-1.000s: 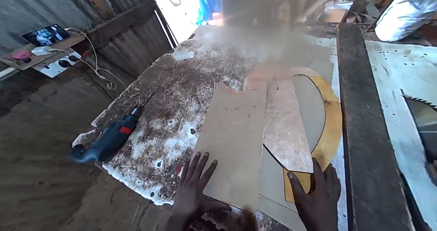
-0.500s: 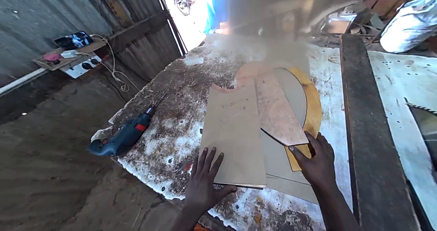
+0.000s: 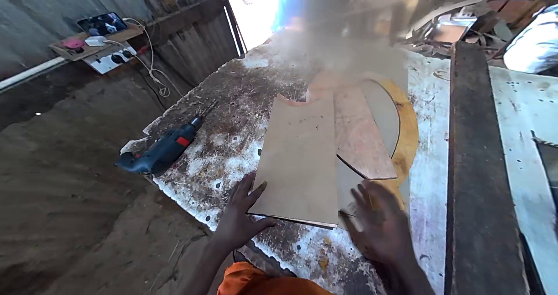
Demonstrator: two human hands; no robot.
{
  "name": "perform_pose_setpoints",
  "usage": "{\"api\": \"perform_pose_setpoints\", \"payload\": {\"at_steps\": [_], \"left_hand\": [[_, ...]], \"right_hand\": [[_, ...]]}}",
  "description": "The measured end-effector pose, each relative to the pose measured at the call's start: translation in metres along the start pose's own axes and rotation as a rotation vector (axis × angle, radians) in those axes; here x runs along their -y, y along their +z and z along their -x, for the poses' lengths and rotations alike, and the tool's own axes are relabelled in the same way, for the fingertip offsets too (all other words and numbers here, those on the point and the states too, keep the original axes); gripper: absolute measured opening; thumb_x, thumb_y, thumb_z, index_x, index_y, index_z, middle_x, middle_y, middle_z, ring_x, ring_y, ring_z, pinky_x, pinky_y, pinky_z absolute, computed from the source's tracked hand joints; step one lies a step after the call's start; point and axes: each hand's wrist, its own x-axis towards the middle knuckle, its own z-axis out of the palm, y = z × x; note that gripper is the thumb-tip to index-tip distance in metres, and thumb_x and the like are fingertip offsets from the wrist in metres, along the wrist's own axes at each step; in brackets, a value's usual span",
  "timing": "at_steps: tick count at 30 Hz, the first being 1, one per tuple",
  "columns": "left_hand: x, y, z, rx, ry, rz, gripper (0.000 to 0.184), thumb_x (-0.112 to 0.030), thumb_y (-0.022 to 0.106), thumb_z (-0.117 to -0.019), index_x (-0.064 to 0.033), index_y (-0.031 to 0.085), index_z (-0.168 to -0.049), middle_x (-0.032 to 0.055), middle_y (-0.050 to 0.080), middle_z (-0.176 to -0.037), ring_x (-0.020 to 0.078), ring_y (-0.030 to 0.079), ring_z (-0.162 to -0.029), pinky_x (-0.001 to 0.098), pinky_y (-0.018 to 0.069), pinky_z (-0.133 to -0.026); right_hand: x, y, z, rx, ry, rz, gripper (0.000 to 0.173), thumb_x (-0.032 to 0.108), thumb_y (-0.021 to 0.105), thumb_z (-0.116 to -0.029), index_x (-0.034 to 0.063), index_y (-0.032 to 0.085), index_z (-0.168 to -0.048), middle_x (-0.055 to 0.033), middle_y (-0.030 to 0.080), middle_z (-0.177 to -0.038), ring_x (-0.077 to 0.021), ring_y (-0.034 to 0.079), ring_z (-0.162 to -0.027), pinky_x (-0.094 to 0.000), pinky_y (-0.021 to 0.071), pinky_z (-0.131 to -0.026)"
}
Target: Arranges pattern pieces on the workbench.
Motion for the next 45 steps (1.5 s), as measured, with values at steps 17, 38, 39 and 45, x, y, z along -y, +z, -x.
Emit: {"api": "perform_pose_setpoints", "payload": {"at_steps": [17,38,39,45], "left_hand": [[0.013,-0.001,0.002,0.009,0.106,0.015,0.078,-0.069,0.072,-0.0832,-0.0334,0.053,-0.150,0.0062,0.030,-0.168,0.0249,0.023,-0.157,0.0572,0.0196,-0.128],[0.022,0.001,-0.005,-0.075,0.117,0.060,0.086,-0.078,0.080,-0.0645,-0.0359,0.065,-0.138,0.0033,0.048,-0.157,0.0244,0.041,-0.148,0.0538,0.0371,-0.120],[0.020,0.001,-0.005,-0.090,0.115,0.042,0.088,-0.079,0.080,-0.0630,-0.0349,0.065,-0.137,0.0036,0.049,-0.156,0.0245,0.042,-0.147,0.0532,0.0383,-0.120],[0.020,0.000,-0.003,-0.121,0.073,0.135,0.077,-0.060,0.068,-0.0828,-0.0136,0.055,-0.143,0.0053,0.058,-0.147,0.0209,0.051,-0.140,0.0484,0.0452,-0.116]], "right_hand": [[0.017,0.065,0.054,-0.070,-0.211,0.127,0.053,0.047,0.077,-0.0894,0.0104,0.073,-0.127,-0.0158,0.066,-0.134,-0.0260,0.059,-0.130,-0.0474,0.0432,-0.114],[0.024,0.068,0.053,-0.175,-0.191,0.004,0.036,0.045,0.079,-0.0880,0.0262,0.072,-0.118,-0.0052,0.065,-0.134,-0.0178,0.059,-0.128,-0.0435,0.0456,-0.111],[0.032,0.068,0.052,-0.192,-0.178,-0.030,0.038,0.046,0.077,-0.0883,0.0281,0.070,-0.121,-0.0046,0.062,-0.137,-0.0175,0.056,-0.130,-0.0431,0.0451,-0.111],[0.109,0.057,0.018,0.088,-0.493,-0.386,0.076,0.048,0.071,-0.0918,0.0228,0.038,-0.155,-0.0088,0.057,-0.145,-0.0230,0.052,-0.137,-0.0457,0.0423,-0.116]]}}
